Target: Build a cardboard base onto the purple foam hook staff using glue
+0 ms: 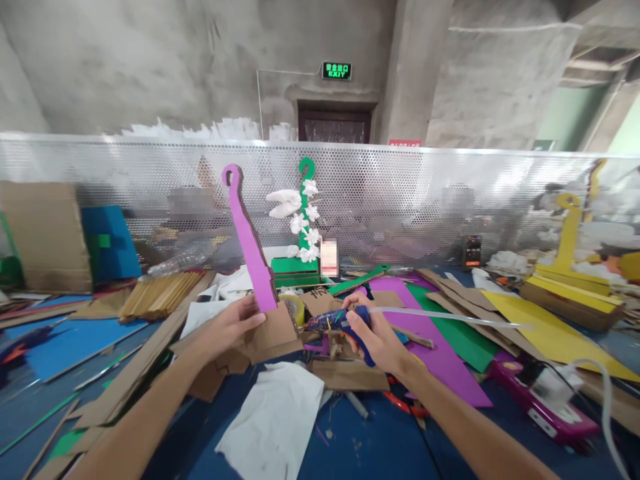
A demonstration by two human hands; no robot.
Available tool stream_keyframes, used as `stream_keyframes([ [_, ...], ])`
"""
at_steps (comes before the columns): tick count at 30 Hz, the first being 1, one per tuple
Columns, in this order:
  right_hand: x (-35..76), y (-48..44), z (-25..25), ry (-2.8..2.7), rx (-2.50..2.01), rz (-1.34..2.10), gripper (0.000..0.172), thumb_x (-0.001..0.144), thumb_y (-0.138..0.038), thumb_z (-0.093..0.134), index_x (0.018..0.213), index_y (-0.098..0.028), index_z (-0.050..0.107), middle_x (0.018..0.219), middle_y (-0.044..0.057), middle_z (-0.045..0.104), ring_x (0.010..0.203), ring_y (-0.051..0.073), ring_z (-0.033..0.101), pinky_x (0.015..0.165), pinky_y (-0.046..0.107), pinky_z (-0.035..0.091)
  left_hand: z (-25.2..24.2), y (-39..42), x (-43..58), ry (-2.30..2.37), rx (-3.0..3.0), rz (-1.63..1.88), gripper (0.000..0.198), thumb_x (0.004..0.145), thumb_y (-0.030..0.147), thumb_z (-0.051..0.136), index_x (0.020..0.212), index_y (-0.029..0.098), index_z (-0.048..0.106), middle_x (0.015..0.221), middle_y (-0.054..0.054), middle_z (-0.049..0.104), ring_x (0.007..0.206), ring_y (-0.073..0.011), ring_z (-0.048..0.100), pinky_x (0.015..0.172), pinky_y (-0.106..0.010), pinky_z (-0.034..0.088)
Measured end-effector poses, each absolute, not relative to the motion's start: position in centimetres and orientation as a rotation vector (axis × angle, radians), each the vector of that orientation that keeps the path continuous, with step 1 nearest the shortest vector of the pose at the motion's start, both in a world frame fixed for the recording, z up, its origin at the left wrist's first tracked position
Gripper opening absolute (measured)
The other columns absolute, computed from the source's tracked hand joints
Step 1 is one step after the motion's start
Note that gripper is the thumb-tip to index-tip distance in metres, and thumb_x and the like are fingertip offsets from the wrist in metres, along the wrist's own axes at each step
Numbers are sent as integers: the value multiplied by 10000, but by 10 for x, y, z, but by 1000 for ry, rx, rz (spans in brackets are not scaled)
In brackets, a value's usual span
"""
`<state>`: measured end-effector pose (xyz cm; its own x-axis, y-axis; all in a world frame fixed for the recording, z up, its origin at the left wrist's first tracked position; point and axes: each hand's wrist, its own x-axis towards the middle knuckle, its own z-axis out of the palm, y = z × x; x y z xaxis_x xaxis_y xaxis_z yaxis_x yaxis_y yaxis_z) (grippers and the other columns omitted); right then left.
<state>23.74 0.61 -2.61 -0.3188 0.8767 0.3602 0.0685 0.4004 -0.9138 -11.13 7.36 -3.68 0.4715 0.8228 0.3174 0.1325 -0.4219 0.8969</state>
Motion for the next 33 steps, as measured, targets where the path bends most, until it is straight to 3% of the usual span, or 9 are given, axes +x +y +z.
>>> stream_keyframes([
  [9,236,5,-26,-1713,-868,1024,392,1008,-602,459,1123,-228,436,527,-108,471,402,98,436,411,183,362,-34,70,-109,821,1837,990,590,920,382,698,1468,226,544,1502,-136,576,1372,-362,534,1163,-536,412],
  [13,238,5,-26,-1733,-848,1076,429,997,-628,470,1162,-233,442,559,-71,567,411,113,465,411,189,366,-35,72,-111,837,1843,1013,614,901,401,715,1466,225,550,1462,-142,613,1377,-365,529,1158,-536,421],
  [20,239,11,-33,-1592,-640,1282,692,986,-764,139,1373,-242,377,649,8,657,389,125,455,377,209,361,-39,76,-115,875,1850,1014,604,883,447,728,1431,234,591,1477,-125,604,1377,-364,535,1161,-501,418],
  [26,237,12,-31,-1529,-657,1250,639,1010,-724,220,1435,-263,344,652,-5,663,375,124,473,367,206,378,-40,76,-115,855,1846,1003,587,893,427,724,1431,238,586,1484,-125,598,1367,-354,543,1168,-493,405],
  [33,237,11,-27,-1498,-689,1245,694,959,-786,305,1422,-270,333,682,0,686,362,127,507,345,200,377,-38,73,-110,832,1805,1021,579,889,424,727,1415,223,592,1472,-138,605,1342,-359,562,1158,-532,414],
])
